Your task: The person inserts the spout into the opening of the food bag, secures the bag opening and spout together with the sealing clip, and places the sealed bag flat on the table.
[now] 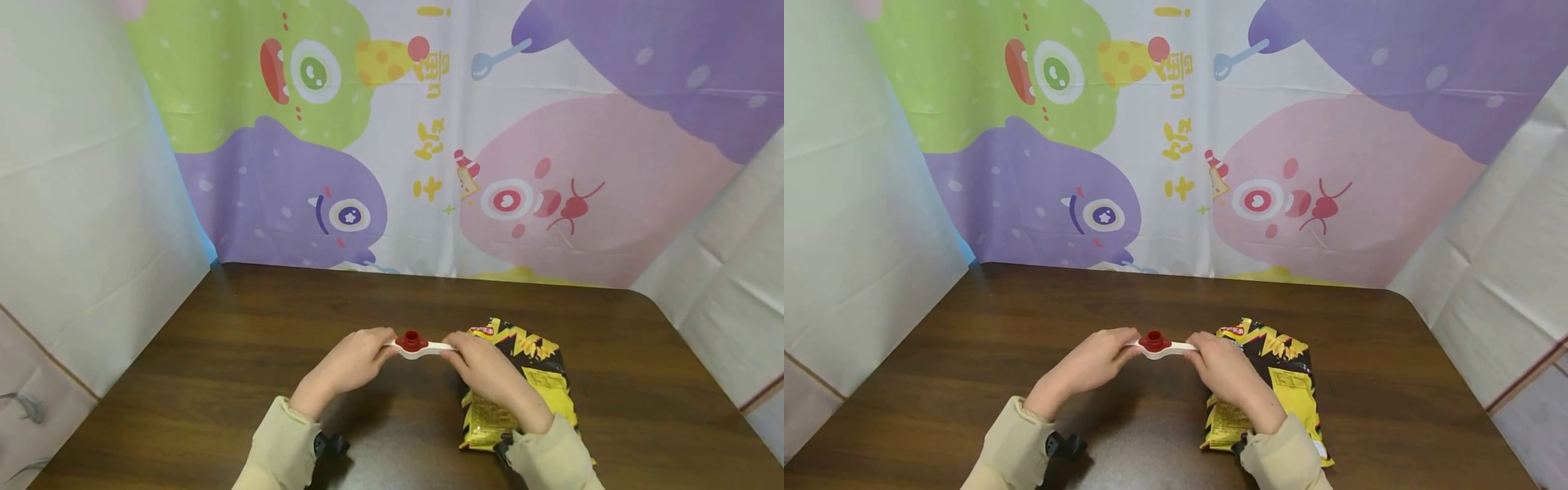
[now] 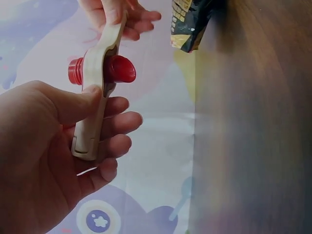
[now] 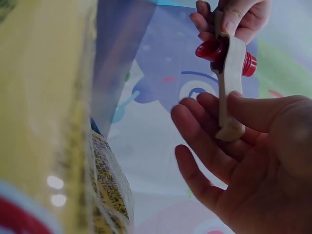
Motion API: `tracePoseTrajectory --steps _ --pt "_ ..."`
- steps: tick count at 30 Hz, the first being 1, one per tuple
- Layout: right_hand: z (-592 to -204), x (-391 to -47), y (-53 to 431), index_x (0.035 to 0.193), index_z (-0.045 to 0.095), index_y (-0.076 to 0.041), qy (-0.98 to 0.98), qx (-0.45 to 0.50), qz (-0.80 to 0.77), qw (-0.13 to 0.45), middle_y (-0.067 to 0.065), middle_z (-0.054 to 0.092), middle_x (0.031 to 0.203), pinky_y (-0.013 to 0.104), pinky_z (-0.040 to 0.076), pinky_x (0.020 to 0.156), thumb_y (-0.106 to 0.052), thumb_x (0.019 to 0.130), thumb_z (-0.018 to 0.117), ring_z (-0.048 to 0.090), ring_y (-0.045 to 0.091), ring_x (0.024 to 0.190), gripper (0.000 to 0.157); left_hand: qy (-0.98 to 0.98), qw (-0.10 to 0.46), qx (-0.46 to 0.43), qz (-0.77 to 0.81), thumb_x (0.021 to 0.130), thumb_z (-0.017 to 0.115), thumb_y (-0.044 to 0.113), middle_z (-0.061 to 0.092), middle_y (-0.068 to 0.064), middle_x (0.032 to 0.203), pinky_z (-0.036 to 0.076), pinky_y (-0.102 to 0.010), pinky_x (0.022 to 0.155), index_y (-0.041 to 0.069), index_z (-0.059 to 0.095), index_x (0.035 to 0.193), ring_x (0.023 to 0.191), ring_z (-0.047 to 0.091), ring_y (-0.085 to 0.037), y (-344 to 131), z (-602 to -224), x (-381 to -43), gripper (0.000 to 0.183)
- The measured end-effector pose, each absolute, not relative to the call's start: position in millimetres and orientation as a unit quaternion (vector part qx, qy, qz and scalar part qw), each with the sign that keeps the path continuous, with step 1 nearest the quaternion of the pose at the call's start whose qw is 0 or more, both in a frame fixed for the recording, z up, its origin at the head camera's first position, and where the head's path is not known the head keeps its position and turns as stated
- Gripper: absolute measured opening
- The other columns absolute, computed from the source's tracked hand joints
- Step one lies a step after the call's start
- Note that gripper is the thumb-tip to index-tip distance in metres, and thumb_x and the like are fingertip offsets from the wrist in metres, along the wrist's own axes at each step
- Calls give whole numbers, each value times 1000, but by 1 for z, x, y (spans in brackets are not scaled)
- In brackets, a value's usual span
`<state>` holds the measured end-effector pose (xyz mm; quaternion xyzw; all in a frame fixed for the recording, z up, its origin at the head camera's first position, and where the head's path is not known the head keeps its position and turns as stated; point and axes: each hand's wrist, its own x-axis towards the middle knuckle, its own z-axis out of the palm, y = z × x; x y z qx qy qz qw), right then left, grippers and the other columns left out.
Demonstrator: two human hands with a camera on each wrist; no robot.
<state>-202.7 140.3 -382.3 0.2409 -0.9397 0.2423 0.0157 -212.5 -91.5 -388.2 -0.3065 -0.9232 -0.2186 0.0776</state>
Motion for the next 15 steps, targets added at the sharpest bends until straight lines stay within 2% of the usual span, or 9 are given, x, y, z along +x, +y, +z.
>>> tracePoseTrajectory --steps 4,7,9,11,13,15 --pt "-382 -202 139 94 61 -14 -934 249 250 56 -3 57 97 27 42 64 -21 92 53 52 10 72 11 -921 91 -305 -225 89 58 29 42 10 65 37 -22 58 17 53 81 61 44 -8 -91 -388 -213 15" --pt "-384 -201 139 94 62 -13 -925 261 260 90 5 54 121 33 45 74 -18 92 54 58 17 94 10 -919 101 -304 -229 89 58 27 44 11 67 38 -22 59 17 55 83 62 44 -7 -90 -388 -213 12" --pt "-385 -202 139 93 62 -12 -923 262 264 102 7 53 125 35 45 75 -17 92 54 58 20 100 9 -918 105 -303 -232 89 58 26 45 12 68 38 -22 59 17 56 84 62 45 -7 -90 -388 -213 11" --pt "-385 -202 138 95 62 -12 -923 258 264 107 5 56 120 33 45 73 -17 92 54 58 18 96 10 -918 109 -302 -232 88 58 25 46 12 68 38 -21 58 17 57 85 62 45 -6 -90 -388 -213 10" --pt "-385 -202 138 95 61 -13 -927 247 263 104 -1 60 103 30 42 67 -18 91 54 56 14 82 9 -918 111 -301 -232 89 58 25 45 12 68 37 -21 57 17 57 85 61 44 -6 -90 -388 -213 10" --pt "-385 -203 138 94 61 -14 -931 237 260 100 -5 56 84 26 40 61 -18 91 55 49 10 68 8 -918 113 -299 -234 88 59 25 45 12 67 37 -21 56 17 57 84 60 44 -6 -90 -388 -213 10"
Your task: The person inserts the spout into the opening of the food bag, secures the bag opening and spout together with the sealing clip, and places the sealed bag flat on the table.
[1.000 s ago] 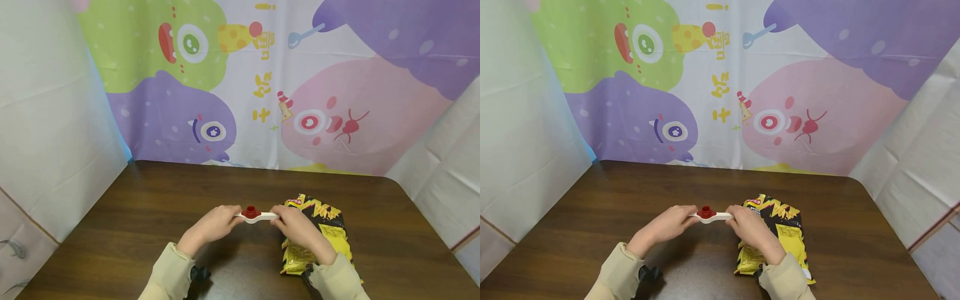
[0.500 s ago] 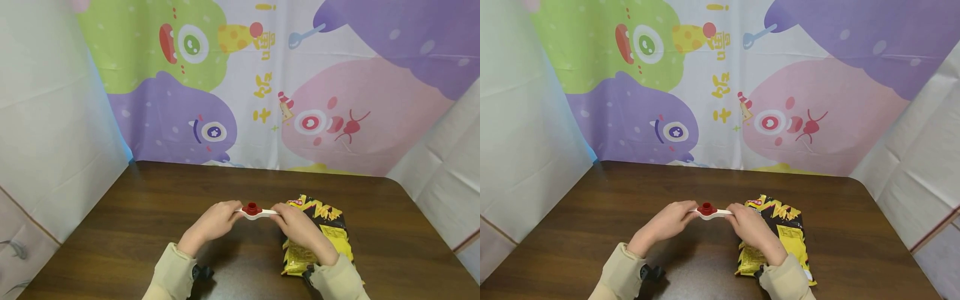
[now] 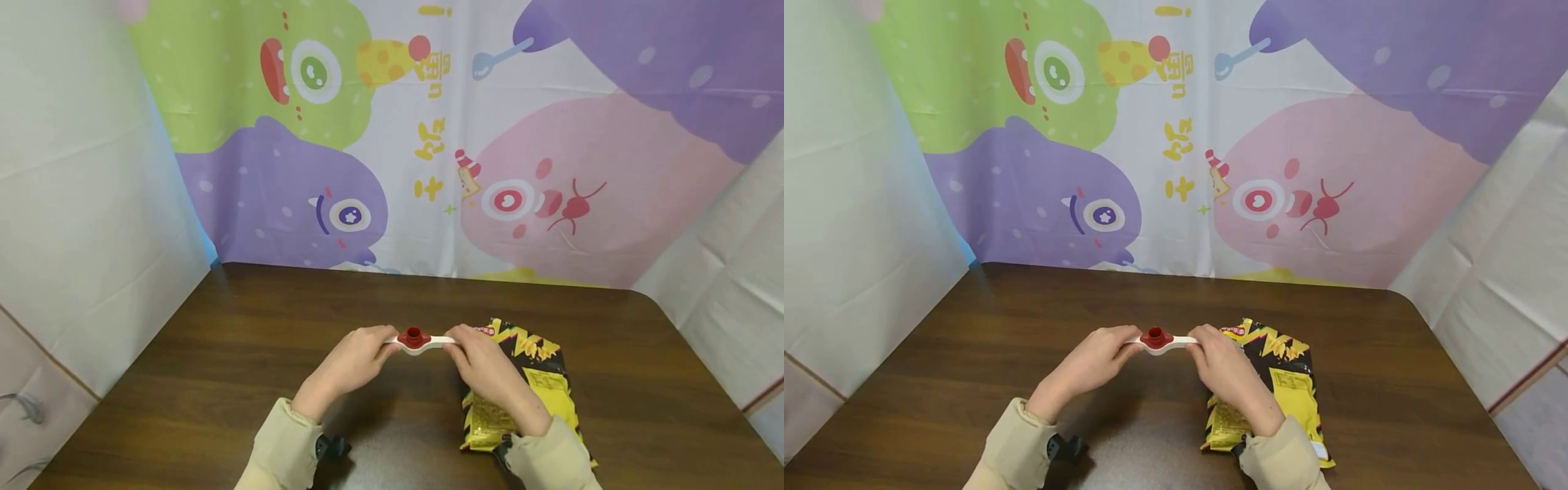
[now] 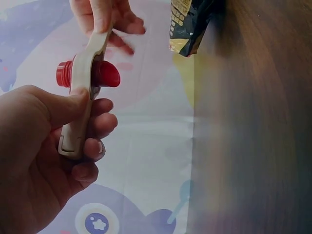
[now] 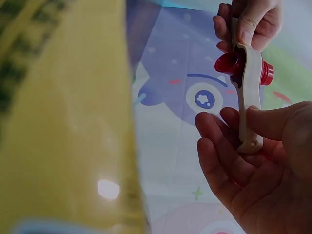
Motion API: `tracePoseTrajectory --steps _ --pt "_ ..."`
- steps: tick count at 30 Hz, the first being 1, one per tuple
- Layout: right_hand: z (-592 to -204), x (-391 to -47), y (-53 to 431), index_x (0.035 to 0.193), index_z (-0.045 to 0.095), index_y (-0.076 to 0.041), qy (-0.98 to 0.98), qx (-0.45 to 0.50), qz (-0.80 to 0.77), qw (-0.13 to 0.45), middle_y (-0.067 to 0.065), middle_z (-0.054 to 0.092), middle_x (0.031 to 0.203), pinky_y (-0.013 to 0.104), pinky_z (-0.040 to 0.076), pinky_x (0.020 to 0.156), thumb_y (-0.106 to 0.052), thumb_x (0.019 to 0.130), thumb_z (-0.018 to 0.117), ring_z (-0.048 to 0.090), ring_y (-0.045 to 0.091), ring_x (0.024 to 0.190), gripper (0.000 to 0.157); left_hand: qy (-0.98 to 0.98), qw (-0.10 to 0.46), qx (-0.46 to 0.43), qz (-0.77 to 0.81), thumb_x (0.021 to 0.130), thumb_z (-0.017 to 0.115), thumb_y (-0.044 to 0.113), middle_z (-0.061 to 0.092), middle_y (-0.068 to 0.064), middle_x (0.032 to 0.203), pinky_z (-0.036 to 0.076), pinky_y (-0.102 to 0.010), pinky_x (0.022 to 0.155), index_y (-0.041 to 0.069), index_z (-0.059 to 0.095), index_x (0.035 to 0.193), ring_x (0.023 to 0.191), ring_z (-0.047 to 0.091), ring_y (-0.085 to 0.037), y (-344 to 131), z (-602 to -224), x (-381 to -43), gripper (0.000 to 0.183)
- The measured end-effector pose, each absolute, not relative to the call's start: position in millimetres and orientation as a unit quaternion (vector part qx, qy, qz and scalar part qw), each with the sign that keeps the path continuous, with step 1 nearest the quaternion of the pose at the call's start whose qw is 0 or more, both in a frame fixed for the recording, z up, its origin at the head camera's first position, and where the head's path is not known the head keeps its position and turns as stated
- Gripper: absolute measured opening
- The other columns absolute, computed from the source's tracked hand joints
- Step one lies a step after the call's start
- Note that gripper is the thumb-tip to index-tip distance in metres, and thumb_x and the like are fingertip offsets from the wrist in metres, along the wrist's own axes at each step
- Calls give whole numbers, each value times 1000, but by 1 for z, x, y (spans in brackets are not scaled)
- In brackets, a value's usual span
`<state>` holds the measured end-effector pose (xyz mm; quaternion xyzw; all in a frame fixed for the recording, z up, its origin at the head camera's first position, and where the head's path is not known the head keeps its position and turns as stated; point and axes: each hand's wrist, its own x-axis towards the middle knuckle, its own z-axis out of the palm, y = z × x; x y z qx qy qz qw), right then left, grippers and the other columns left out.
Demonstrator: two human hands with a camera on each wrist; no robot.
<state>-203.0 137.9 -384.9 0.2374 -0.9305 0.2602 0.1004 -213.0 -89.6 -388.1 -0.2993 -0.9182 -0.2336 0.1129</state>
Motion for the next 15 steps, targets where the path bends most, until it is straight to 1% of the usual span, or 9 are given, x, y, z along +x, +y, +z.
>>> tracePoseTrajectory --steps 2,4,9,15 --pt "-385 -203 138 93 60 -14 -933 230 261 94 -8 47 71 24 35 56 -19 91 56 40 9 59 7 -918 113 -298 -235 88 59 26 44 12 66 37 -21 55 17 57 84 59 43 -5 -90 -388 -213 10" --pt "-386 -204 139 91 60 -15 -933 228 262 93 -8 43 66 23 33 52 -19 90 56 36 8 55 6 -919 112 -296 -237 88 59 26 43 12 64 36 -21 55 17 57 83 57 42 -5 -90 -388 -213 11" --pt "-389 -205 139 89 59 -17 -932 238 251 107 -10 40 64 21 30 49 -23 90 56 33 6 52 6 -921 111 -285 -240 88 59 27 43 11 61 36 -21 53 16 57 79 55 41 -5 -91 -389 -215 14" --pt "-395 -206 137 93 60 -17 -933 233 234 145 -11 45 69 21 32 51 -23 90 57 35 6 54 8 -921 133 -277 -239 88 59 25 50 11 63 37 -20 54 14 62 83 55 43 -5 -90 -390 -214 12"
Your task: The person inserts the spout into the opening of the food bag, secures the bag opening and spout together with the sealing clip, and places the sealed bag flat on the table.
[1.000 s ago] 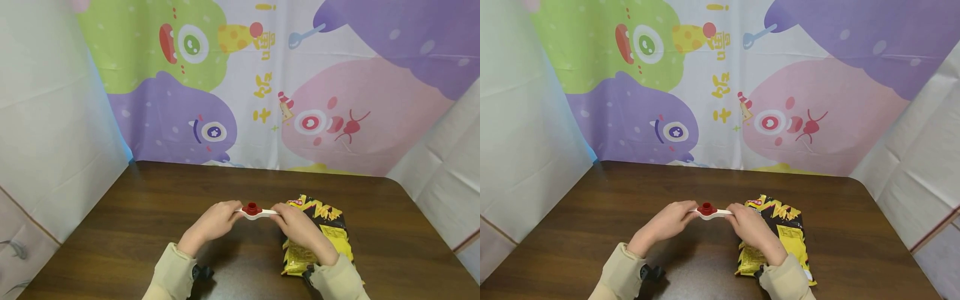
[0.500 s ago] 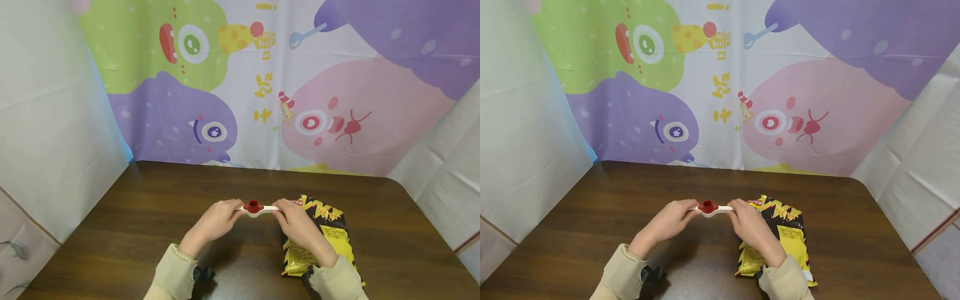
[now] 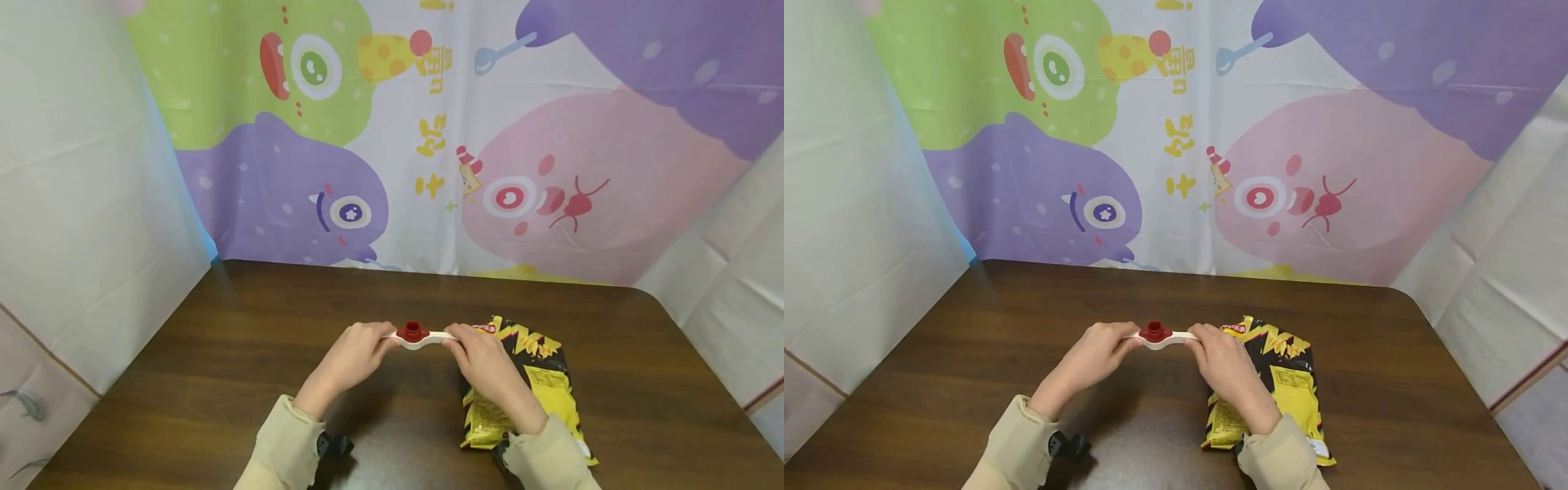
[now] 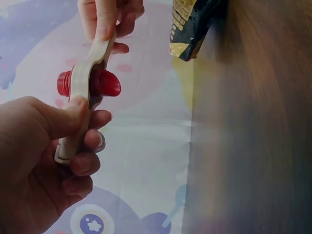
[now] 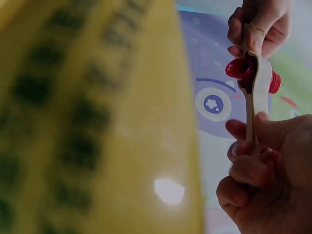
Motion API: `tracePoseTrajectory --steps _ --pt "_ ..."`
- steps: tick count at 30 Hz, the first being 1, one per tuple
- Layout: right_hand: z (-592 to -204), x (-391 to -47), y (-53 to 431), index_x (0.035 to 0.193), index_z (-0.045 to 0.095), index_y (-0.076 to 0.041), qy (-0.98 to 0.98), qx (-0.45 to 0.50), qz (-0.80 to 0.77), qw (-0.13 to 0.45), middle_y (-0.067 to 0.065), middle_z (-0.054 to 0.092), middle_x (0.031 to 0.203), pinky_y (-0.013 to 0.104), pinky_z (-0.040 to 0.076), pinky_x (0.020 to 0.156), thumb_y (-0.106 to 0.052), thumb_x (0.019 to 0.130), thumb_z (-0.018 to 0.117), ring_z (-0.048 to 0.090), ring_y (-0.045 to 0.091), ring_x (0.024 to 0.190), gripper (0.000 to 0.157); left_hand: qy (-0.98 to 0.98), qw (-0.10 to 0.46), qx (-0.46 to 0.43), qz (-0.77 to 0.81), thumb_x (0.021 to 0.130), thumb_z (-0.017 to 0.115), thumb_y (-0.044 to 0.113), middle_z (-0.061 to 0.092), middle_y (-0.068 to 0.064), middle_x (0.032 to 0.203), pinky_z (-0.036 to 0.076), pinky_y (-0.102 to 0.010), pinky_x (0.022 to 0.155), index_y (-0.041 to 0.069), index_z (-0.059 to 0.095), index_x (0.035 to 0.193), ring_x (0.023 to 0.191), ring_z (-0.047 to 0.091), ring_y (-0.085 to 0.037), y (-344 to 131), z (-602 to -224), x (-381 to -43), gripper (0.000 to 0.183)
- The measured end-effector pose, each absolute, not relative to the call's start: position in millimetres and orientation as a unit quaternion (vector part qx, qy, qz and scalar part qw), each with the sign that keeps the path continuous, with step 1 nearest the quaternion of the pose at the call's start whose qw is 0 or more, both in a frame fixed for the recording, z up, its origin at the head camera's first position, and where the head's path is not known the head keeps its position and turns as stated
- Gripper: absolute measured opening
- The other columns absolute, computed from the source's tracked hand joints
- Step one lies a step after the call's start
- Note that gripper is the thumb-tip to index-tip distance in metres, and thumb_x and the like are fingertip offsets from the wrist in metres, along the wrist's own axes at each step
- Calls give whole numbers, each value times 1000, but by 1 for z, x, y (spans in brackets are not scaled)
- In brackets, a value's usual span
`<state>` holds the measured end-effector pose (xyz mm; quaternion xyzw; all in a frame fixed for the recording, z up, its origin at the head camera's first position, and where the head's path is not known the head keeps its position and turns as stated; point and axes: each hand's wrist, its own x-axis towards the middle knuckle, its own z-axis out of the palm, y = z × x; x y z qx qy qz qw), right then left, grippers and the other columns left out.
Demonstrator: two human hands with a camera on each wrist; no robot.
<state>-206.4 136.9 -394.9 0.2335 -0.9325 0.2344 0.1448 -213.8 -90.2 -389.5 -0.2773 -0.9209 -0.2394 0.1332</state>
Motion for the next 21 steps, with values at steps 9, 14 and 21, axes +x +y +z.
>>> tracePoseTrajectory --steps 9,14,21 --pt "-392 -205 136 94 60 -16 -934 221 256 115 -10 46 70 22 33 50 -22 90 57 36 8 54 8 -924 102 -271 -249 87 59 26 46 10 62 36 -21 54 15 60 83 56 42 -6 -90 -390 -214 12" --pt "-390 -204 134 97 59 -15 -935 216 262 98 -9 48 75 23 36 53 -22 90 56 39 8 58 10 -927 77 -268 -251 88 58 28 41 10 60 35 -22 53 17 55 79 56 41 -6 -91 -391 -215 15" --pt "-391 -203 133 98 59 -15 -933 220 268 93 -8 49 76 22 37 54 -20 90 56 40 9 58 9 -923 48 -268 -273 90 56 33 43 9 61 35 -22 51 17 55 82 54 40 -6 -92 -389 -213 17"
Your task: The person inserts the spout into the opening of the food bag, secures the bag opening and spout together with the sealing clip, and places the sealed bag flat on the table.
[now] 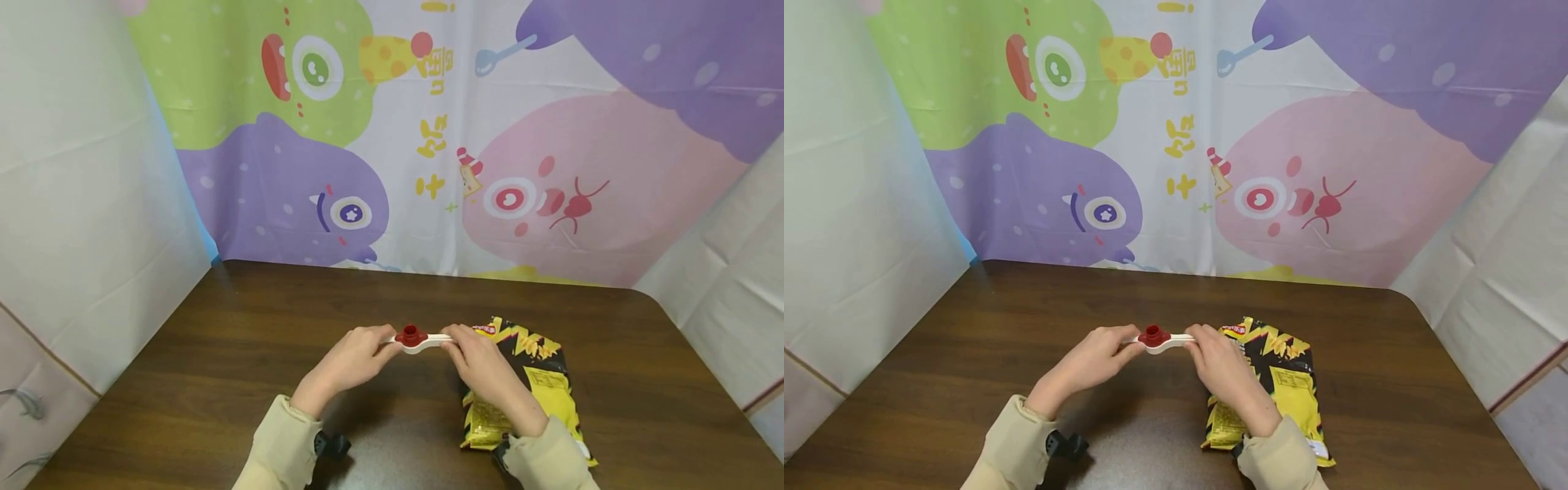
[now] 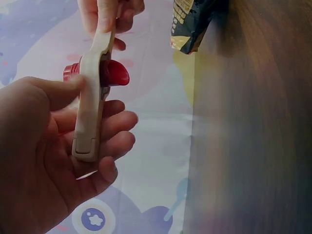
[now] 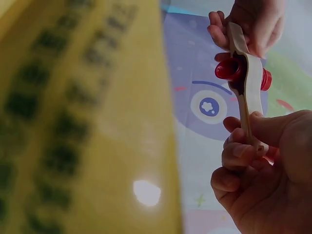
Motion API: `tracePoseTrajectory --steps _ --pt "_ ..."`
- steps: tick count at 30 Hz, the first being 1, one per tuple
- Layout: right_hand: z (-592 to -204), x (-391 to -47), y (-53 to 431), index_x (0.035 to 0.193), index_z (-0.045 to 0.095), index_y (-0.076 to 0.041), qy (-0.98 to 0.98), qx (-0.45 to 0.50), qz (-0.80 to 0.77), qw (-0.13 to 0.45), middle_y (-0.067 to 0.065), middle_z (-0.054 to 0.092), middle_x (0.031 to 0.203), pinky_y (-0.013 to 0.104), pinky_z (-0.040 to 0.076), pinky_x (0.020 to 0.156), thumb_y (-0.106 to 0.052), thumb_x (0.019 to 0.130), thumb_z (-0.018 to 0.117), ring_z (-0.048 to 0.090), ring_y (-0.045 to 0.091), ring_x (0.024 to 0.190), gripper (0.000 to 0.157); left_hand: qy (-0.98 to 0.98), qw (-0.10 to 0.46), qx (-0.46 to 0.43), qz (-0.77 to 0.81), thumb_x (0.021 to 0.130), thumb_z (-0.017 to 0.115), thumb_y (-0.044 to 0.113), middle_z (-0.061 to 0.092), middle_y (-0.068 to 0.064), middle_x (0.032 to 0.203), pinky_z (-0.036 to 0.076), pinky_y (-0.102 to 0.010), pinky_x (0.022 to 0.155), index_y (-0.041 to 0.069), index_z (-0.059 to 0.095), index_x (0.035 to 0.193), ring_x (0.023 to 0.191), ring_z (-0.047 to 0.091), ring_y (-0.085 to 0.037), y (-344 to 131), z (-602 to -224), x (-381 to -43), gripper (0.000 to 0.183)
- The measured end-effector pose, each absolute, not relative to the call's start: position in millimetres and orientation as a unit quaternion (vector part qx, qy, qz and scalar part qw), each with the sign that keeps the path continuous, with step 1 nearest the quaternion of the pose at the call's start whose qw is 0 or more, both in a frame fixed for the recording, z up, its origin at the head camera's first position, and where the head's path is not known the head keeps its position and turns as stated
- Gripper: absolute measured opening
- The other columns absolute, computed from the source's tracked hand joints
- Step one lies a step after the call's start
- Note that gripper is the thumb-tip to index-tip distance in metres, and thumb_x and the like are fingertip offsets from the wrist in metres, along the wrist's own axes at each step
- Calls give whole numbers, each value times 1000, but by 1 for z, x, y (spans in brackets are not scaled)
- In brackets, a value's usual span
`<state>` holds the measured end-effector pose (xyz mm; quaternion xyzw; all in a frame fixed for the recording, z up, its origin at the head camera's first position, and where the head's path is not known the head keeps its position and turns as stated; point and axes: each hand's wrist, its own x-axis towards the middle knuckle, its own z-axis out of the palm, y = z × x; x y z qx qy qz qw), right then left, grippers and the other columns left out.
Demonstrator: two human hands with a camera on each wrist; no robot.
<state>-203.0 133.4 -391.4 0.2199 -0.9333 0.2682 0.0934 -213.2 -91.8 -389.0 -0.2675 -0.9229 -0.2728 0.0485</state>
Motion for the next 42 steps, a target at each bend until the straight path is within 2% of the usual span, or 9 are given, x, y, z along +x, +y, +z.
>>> tracePoseTrajectory --steps 4,7,12,17,19,23,27,36,42 --pt "-393 -203 134 99 59 -16 -935 222 263 88 -9 49 77 22 38 56 -20 90 57 41 8 61 10 -922 43 -267 -277 90 53 38 58 10 72 40 -22 57 17 61 96 59 48 -5 -91 -389 -213 24" --pt "-393 -203 134 100 59 -17 -935 224 260 85 -9 49 77 23 37 56 -19 90 56 41 9 61 10 -923 49 -266 -272 90 51 42 63 8 80 43 -23 60 16 62 102 62 52 -5 -90 -389 -214 30" --pt "-394 -203 131 101 58 -17 -935 236 248 90 -8 49 77 23 36 55 -19 90 56 40 8 61 11 -920 50 -265 -284 90 52 42 62 10 78 43 -22 59 18 62 97 61 52 -5 -88 -387 -215 27" --pt "-396 -204 131 102 58 -17 -939 233 238 82 -8 51 78 23 36 56 -21 91 54 41 9 61 13 -913 38 -273 -299 89 55 38 65 9 84 46 -22 63 19 63 99 70 58 -2 -86 -385 -216 23" --pt "-397 -203 131 103 58 -16 -941 233 232 76 -9 51 77 23 36 56 -22 92 53 41 8 62 14 -916 43 -277 -288 89 55 38 66 9 85 47 -21 65 19 62 100 71 58 -1 -85 -386 -215 23" --pt "-397 -203 130 104 58 -16 -942 242 218 75 -9 50 76 23 37 57 -23 92 53 41 8 62 15 -926 74 -276 -249 90 54 37 63 9 79 43 -20 58 18 62 97 61 52 -4 -82 -387 -214 22" --pt "-396 -202 130 102 57 -16 -941 243 219 83 -9 51 75 24 37 57 -22 91 54 41 8 62 13 -929 97 -270 -234 90 54 37 62 10 76 41 -20 55 18 62 95 58 50 -5 -81 -387 -214 21" --pt "-397 -201 128 104 57 -17 -935 233 257 73 -5 56 81 24 38 59 -23 92 53 43 8 64 14 -933 126 -255 -222 90 54 35 67 6 87 44 -24 57 18 62 100 66 59 -9 -79 -388 -213 22" --pt "-396 -200 127 108 55 -16 -932 212 286 65 -5 56 85 23 38 57 -23 92 52 43 8 62 17 -937 131 -245 -211 91 53 36 66 5 90 45 -26 58 18 61 102 67 60 -11 -78 -389 -214 23"
